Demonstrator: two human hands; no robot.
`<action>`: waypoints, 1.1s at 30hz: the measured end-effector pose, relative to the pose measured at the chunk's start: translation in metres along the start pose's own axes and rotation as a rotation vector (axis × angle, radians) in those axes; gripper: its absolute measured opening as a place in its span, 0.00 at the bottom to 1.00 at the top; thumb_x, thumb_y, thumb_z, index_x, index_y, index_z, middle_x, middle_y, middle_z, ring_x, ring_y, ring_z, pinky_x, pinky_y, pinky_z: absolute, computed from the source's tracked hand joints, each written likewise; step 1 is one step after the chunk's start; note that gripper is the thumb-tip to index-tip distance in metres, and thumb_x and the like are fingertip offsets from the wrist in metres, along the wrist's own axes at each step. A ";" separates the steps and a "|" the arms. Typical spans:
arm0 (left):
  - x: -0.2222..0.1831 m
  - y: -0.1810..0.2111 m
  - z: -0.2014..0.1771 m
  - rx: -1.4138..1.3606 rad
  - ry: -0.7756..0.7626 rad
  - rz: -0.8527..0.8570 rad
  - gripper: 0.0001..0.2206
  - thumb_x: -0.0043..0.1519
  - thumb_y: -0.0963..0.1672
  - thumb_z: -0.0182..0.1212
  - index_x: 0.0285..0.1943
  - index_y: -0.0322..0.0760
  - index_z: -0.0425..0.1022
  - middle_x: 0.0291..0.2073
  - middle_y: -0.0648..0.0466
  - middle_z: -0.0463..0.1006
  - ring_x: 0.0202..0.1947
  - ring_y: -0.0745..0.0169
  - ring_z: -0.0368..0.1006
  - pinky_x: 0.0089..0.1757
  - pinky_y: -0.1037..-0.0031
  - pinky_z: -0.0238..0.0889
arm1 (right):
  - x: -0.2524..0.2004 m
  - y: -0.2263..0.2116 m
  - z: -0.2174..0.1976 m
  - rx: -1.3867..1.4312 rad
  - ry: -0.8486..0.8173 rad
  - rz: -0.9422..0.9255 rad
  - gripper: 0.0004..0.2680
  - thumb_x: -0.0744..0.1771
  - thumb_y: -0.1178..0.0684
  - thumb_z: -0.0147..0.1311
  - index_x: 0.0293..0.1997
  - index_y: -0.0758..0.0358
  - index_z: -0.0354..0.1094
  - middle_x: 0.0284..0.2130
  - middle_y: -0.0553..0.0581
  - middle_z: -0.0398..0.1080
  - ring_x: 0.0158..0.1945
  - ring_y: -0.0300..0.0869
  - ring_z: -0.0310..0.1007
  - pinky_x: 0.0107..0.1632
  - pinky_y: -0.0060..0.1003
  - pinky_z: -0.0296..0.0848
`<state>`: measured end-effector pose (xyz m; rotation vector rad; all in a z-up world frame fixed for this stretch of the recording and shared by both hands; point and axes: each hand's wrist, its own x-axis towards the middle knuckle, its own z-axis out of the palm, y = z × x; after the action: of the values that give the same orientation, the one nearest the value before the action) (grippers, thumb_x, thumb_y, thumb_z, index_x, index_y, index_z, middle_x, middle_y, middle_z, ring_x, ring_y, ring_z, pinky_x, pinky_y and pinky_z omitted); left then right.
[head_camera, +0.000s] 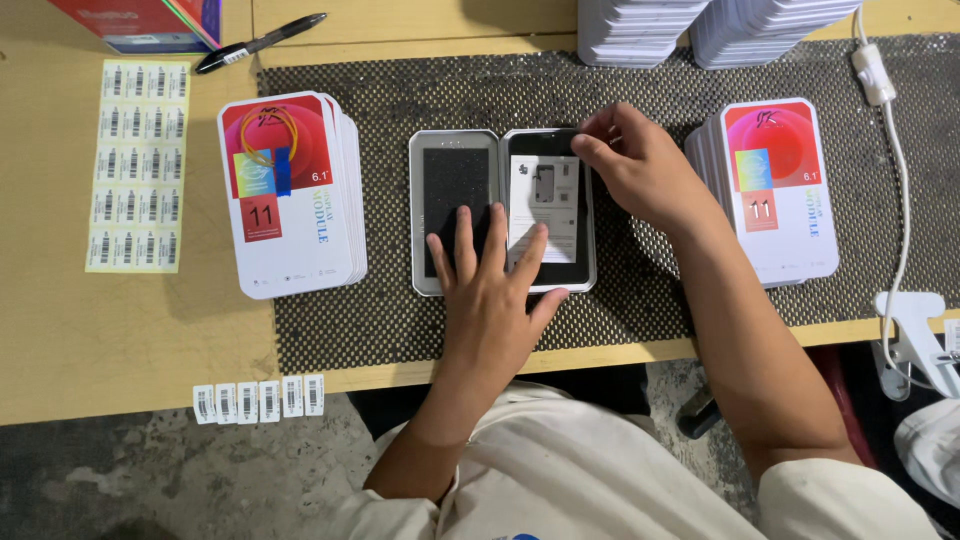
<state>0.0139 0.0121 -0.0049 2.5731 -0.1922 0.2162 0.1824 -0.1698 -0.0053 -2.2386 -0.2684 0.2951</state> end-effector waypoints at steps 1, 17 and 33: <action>-0.001 -0.001 0.001 0.055 0.043 0.026 0.30 0.58 0.54 0.68 0.69 0.44 0.70 0.69 0.32 0.62 0.73 0.20 0.46 0.63 0.24 0.32 | -0.005 -0.006 0.000 0.171 -0.018 -0.013 0.07 0.71 0.50 0.52 0.52 0.59 0.66 0.42 0.53 0.66 0.45 0.38 0.69 0.45 0.33 0.68; -0.005 -0.004 0.001 0.178 0.078 0.076 0.32 0.59 0.56 0.65 0.70 0.44 0.67 0.72 0.37 0.59 0.73 0.25 0.49 0.66 0.32 0.38 | -0.081 -0.035 -0.061 0.447 0.278 -0.054 0.07 0.75 0.64 0.45 0.60 0.62 0.58 0.35 0.52 0.69 0.35 0.35 0.72 0.36 0.28 0.79; -0.010 -0.012 -0.001 -0.095 -0.046 0.167 0.50 0.52 0.63 0.73 0.80 0.53 0.50 0.80 0.58 0.49 0.80 0.34 0.29 0.67 0.24 0.16 | -0.086 -0.034 -0.043 0.785 0.116 -0.092 0.12 0.70 0.61 0.46 0.61 0.66 0.66 0.34 0.49 0.70 0.22 0.26 0.67 0.29 0.18 0.72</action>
<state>0.0063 0.0239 -0.0118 2.4703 -0.4254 0.2049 0.1106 -0.2042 0.0579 -1.4572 -0.1535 0.1753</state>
